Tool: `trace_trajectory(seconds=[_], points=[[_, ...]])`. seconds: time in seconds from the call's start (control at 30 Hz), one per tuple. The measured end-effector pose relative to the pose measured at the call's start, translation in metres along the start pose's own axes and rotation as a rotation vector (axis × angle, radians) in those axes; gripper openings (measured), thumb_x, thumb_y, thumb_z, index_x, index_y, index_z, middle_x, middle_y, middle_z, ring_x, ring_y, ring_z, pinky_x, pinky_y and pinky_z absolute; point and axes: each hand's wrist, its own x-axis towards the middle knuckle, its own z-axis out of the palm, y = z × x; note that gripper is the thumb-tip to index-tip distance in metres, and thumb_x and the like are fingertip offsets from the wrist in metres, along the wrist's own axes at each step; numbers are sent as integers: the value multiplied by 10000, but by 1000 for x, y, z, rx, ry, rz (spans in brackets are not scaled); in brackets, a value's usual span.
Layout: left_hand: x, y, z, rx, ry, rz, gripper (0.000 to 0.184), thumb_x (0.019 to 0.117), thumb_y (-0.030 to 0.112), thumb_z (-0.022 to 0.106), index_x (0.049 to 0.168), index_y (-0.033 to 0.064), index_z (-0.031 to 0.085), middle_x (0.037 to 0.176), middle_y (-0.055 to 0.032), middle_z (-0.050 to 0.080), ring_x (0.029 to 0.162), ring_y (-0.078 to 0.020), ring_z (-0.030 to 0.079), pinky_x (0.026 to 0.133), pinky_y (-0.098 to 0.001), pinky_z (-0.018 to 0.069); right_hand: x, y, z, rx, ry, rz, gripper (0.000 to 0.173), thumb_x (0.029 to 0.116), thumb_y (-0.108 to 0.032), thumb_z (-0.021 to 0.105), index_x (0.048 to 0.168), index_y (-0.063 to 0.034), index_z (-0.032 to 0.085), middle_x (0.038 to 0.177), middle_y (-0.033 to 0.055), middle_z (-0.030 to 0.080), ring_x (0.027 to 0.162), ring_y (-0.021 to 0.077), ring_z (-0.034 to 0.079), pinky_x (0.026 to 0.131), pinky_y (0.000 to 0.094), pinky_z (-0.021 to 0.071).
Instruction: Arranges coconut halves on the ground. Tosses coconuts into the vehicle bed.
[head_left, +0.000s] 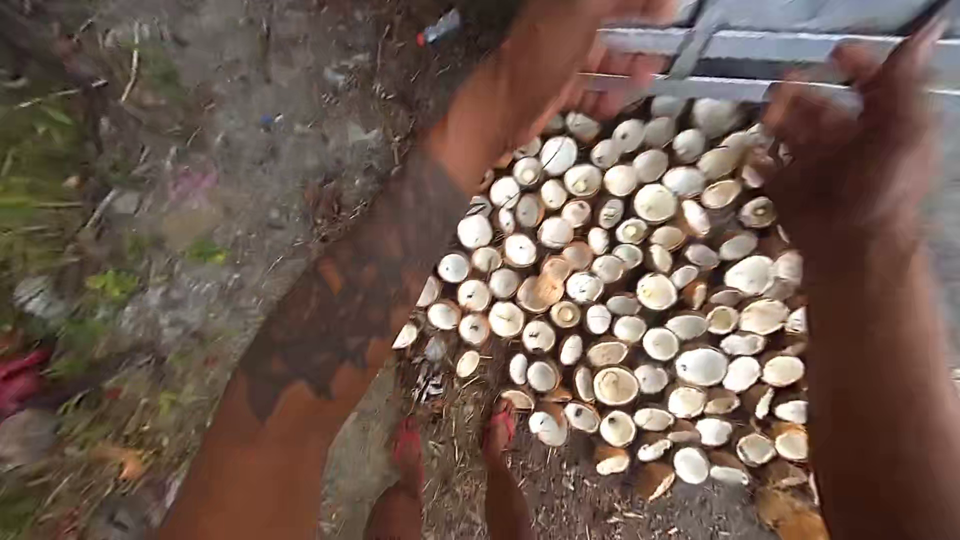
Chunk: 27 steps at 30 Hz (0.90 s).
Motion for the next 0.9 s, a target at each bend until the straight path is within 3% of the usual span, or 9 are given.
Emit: trace_trajectory(seconds=[0.07,0.13,0.23,0.33,0.43,0.53,0.63,0.73,0.9], points=[[-73,-101,-46,269,65,-278,496,1053,233,568,1501,49,462,1308,-174,650,1058,-246,702,878,-413,611,-50,128,15,-80,-70,219,420,1109,-448,309,1376,-190,505,1108,-60,683,960,85,679,812,325,588],[-171,-233,-97,466,246,-616,522,1015,287,650,1449,28,517,1338,-219,626,1136,-331,670,959,-524,567,-117,276,34,-180,-101,593,398,1098,-302,419,1377,-37,521,1088,93,679,916,180,670,780,395,583],[-319,-391,-146,644,479,-1071,537,956,305,717,1351,-36,591,1332,-305,600,1253,-450,581,1069,-649,444,-221,428,78,-339,-226,977,409,1049,-217,570,1402,-13,536,1227,199,665,1000,296,686,795,490,586],[-394,-475,-171,737,506,-1301,715,883,325,808,1392,-89,525,1361,-356,561,1295,-505,539,1086,-668,416,-262,522,131,-520,-404,907,433,1008,-150,635,1378,55,550,1315,240,627,1156,301,651,968,441,549],[-422,-540,-183,760,628,-1253,821,853,324,841,1468,-58,452,1432,-321,524,1352,-460,506,1137,-622,394,-252,594,183,-833,-655,796,734,925,-58,652,1569,32,310,1578,272,388,1438,411,424,1189,512,359],[-428,-577,-187,803,750,-1139,579,999,318,653,1441,-17,486,1362,-285,592,1281,-430,576,1080,-611,449,-239,647,223,-977,-585,732,945,820,-80,775,1581,32,226,1559,318,369,1421,502,391,1145,623,369],[-405,-545,-178,710,646,-1413,392,1105,258,462,1466,105,459,1413,-202,565,1322,-377,535,1123,-574,402,-235,658,233,-1035,-489,815,860,868,-259,809,1520,19,323,1331,333,566,1207,503,586,981,666,483],[-443,-520,-230,889,139,-860,337,1044,205,581,1314,3,573,1126,-252,684,983,-440,692,834,-663,547,-239,637,226,-913,-678,817,518,951,-343,693,1327,-1,596,1105,243,695,1033,415,677,922,631,519],[-391,-509,-301,1116,-35,-539,682,749,63,817,1367,-27,544,1363,-342,532,1243,-551,534,982,-690,467,-215,582,232,-791,-323,652,440,963,-231,679,1244,96,596,1130,272,669,1035,364,675,944,529,541]])
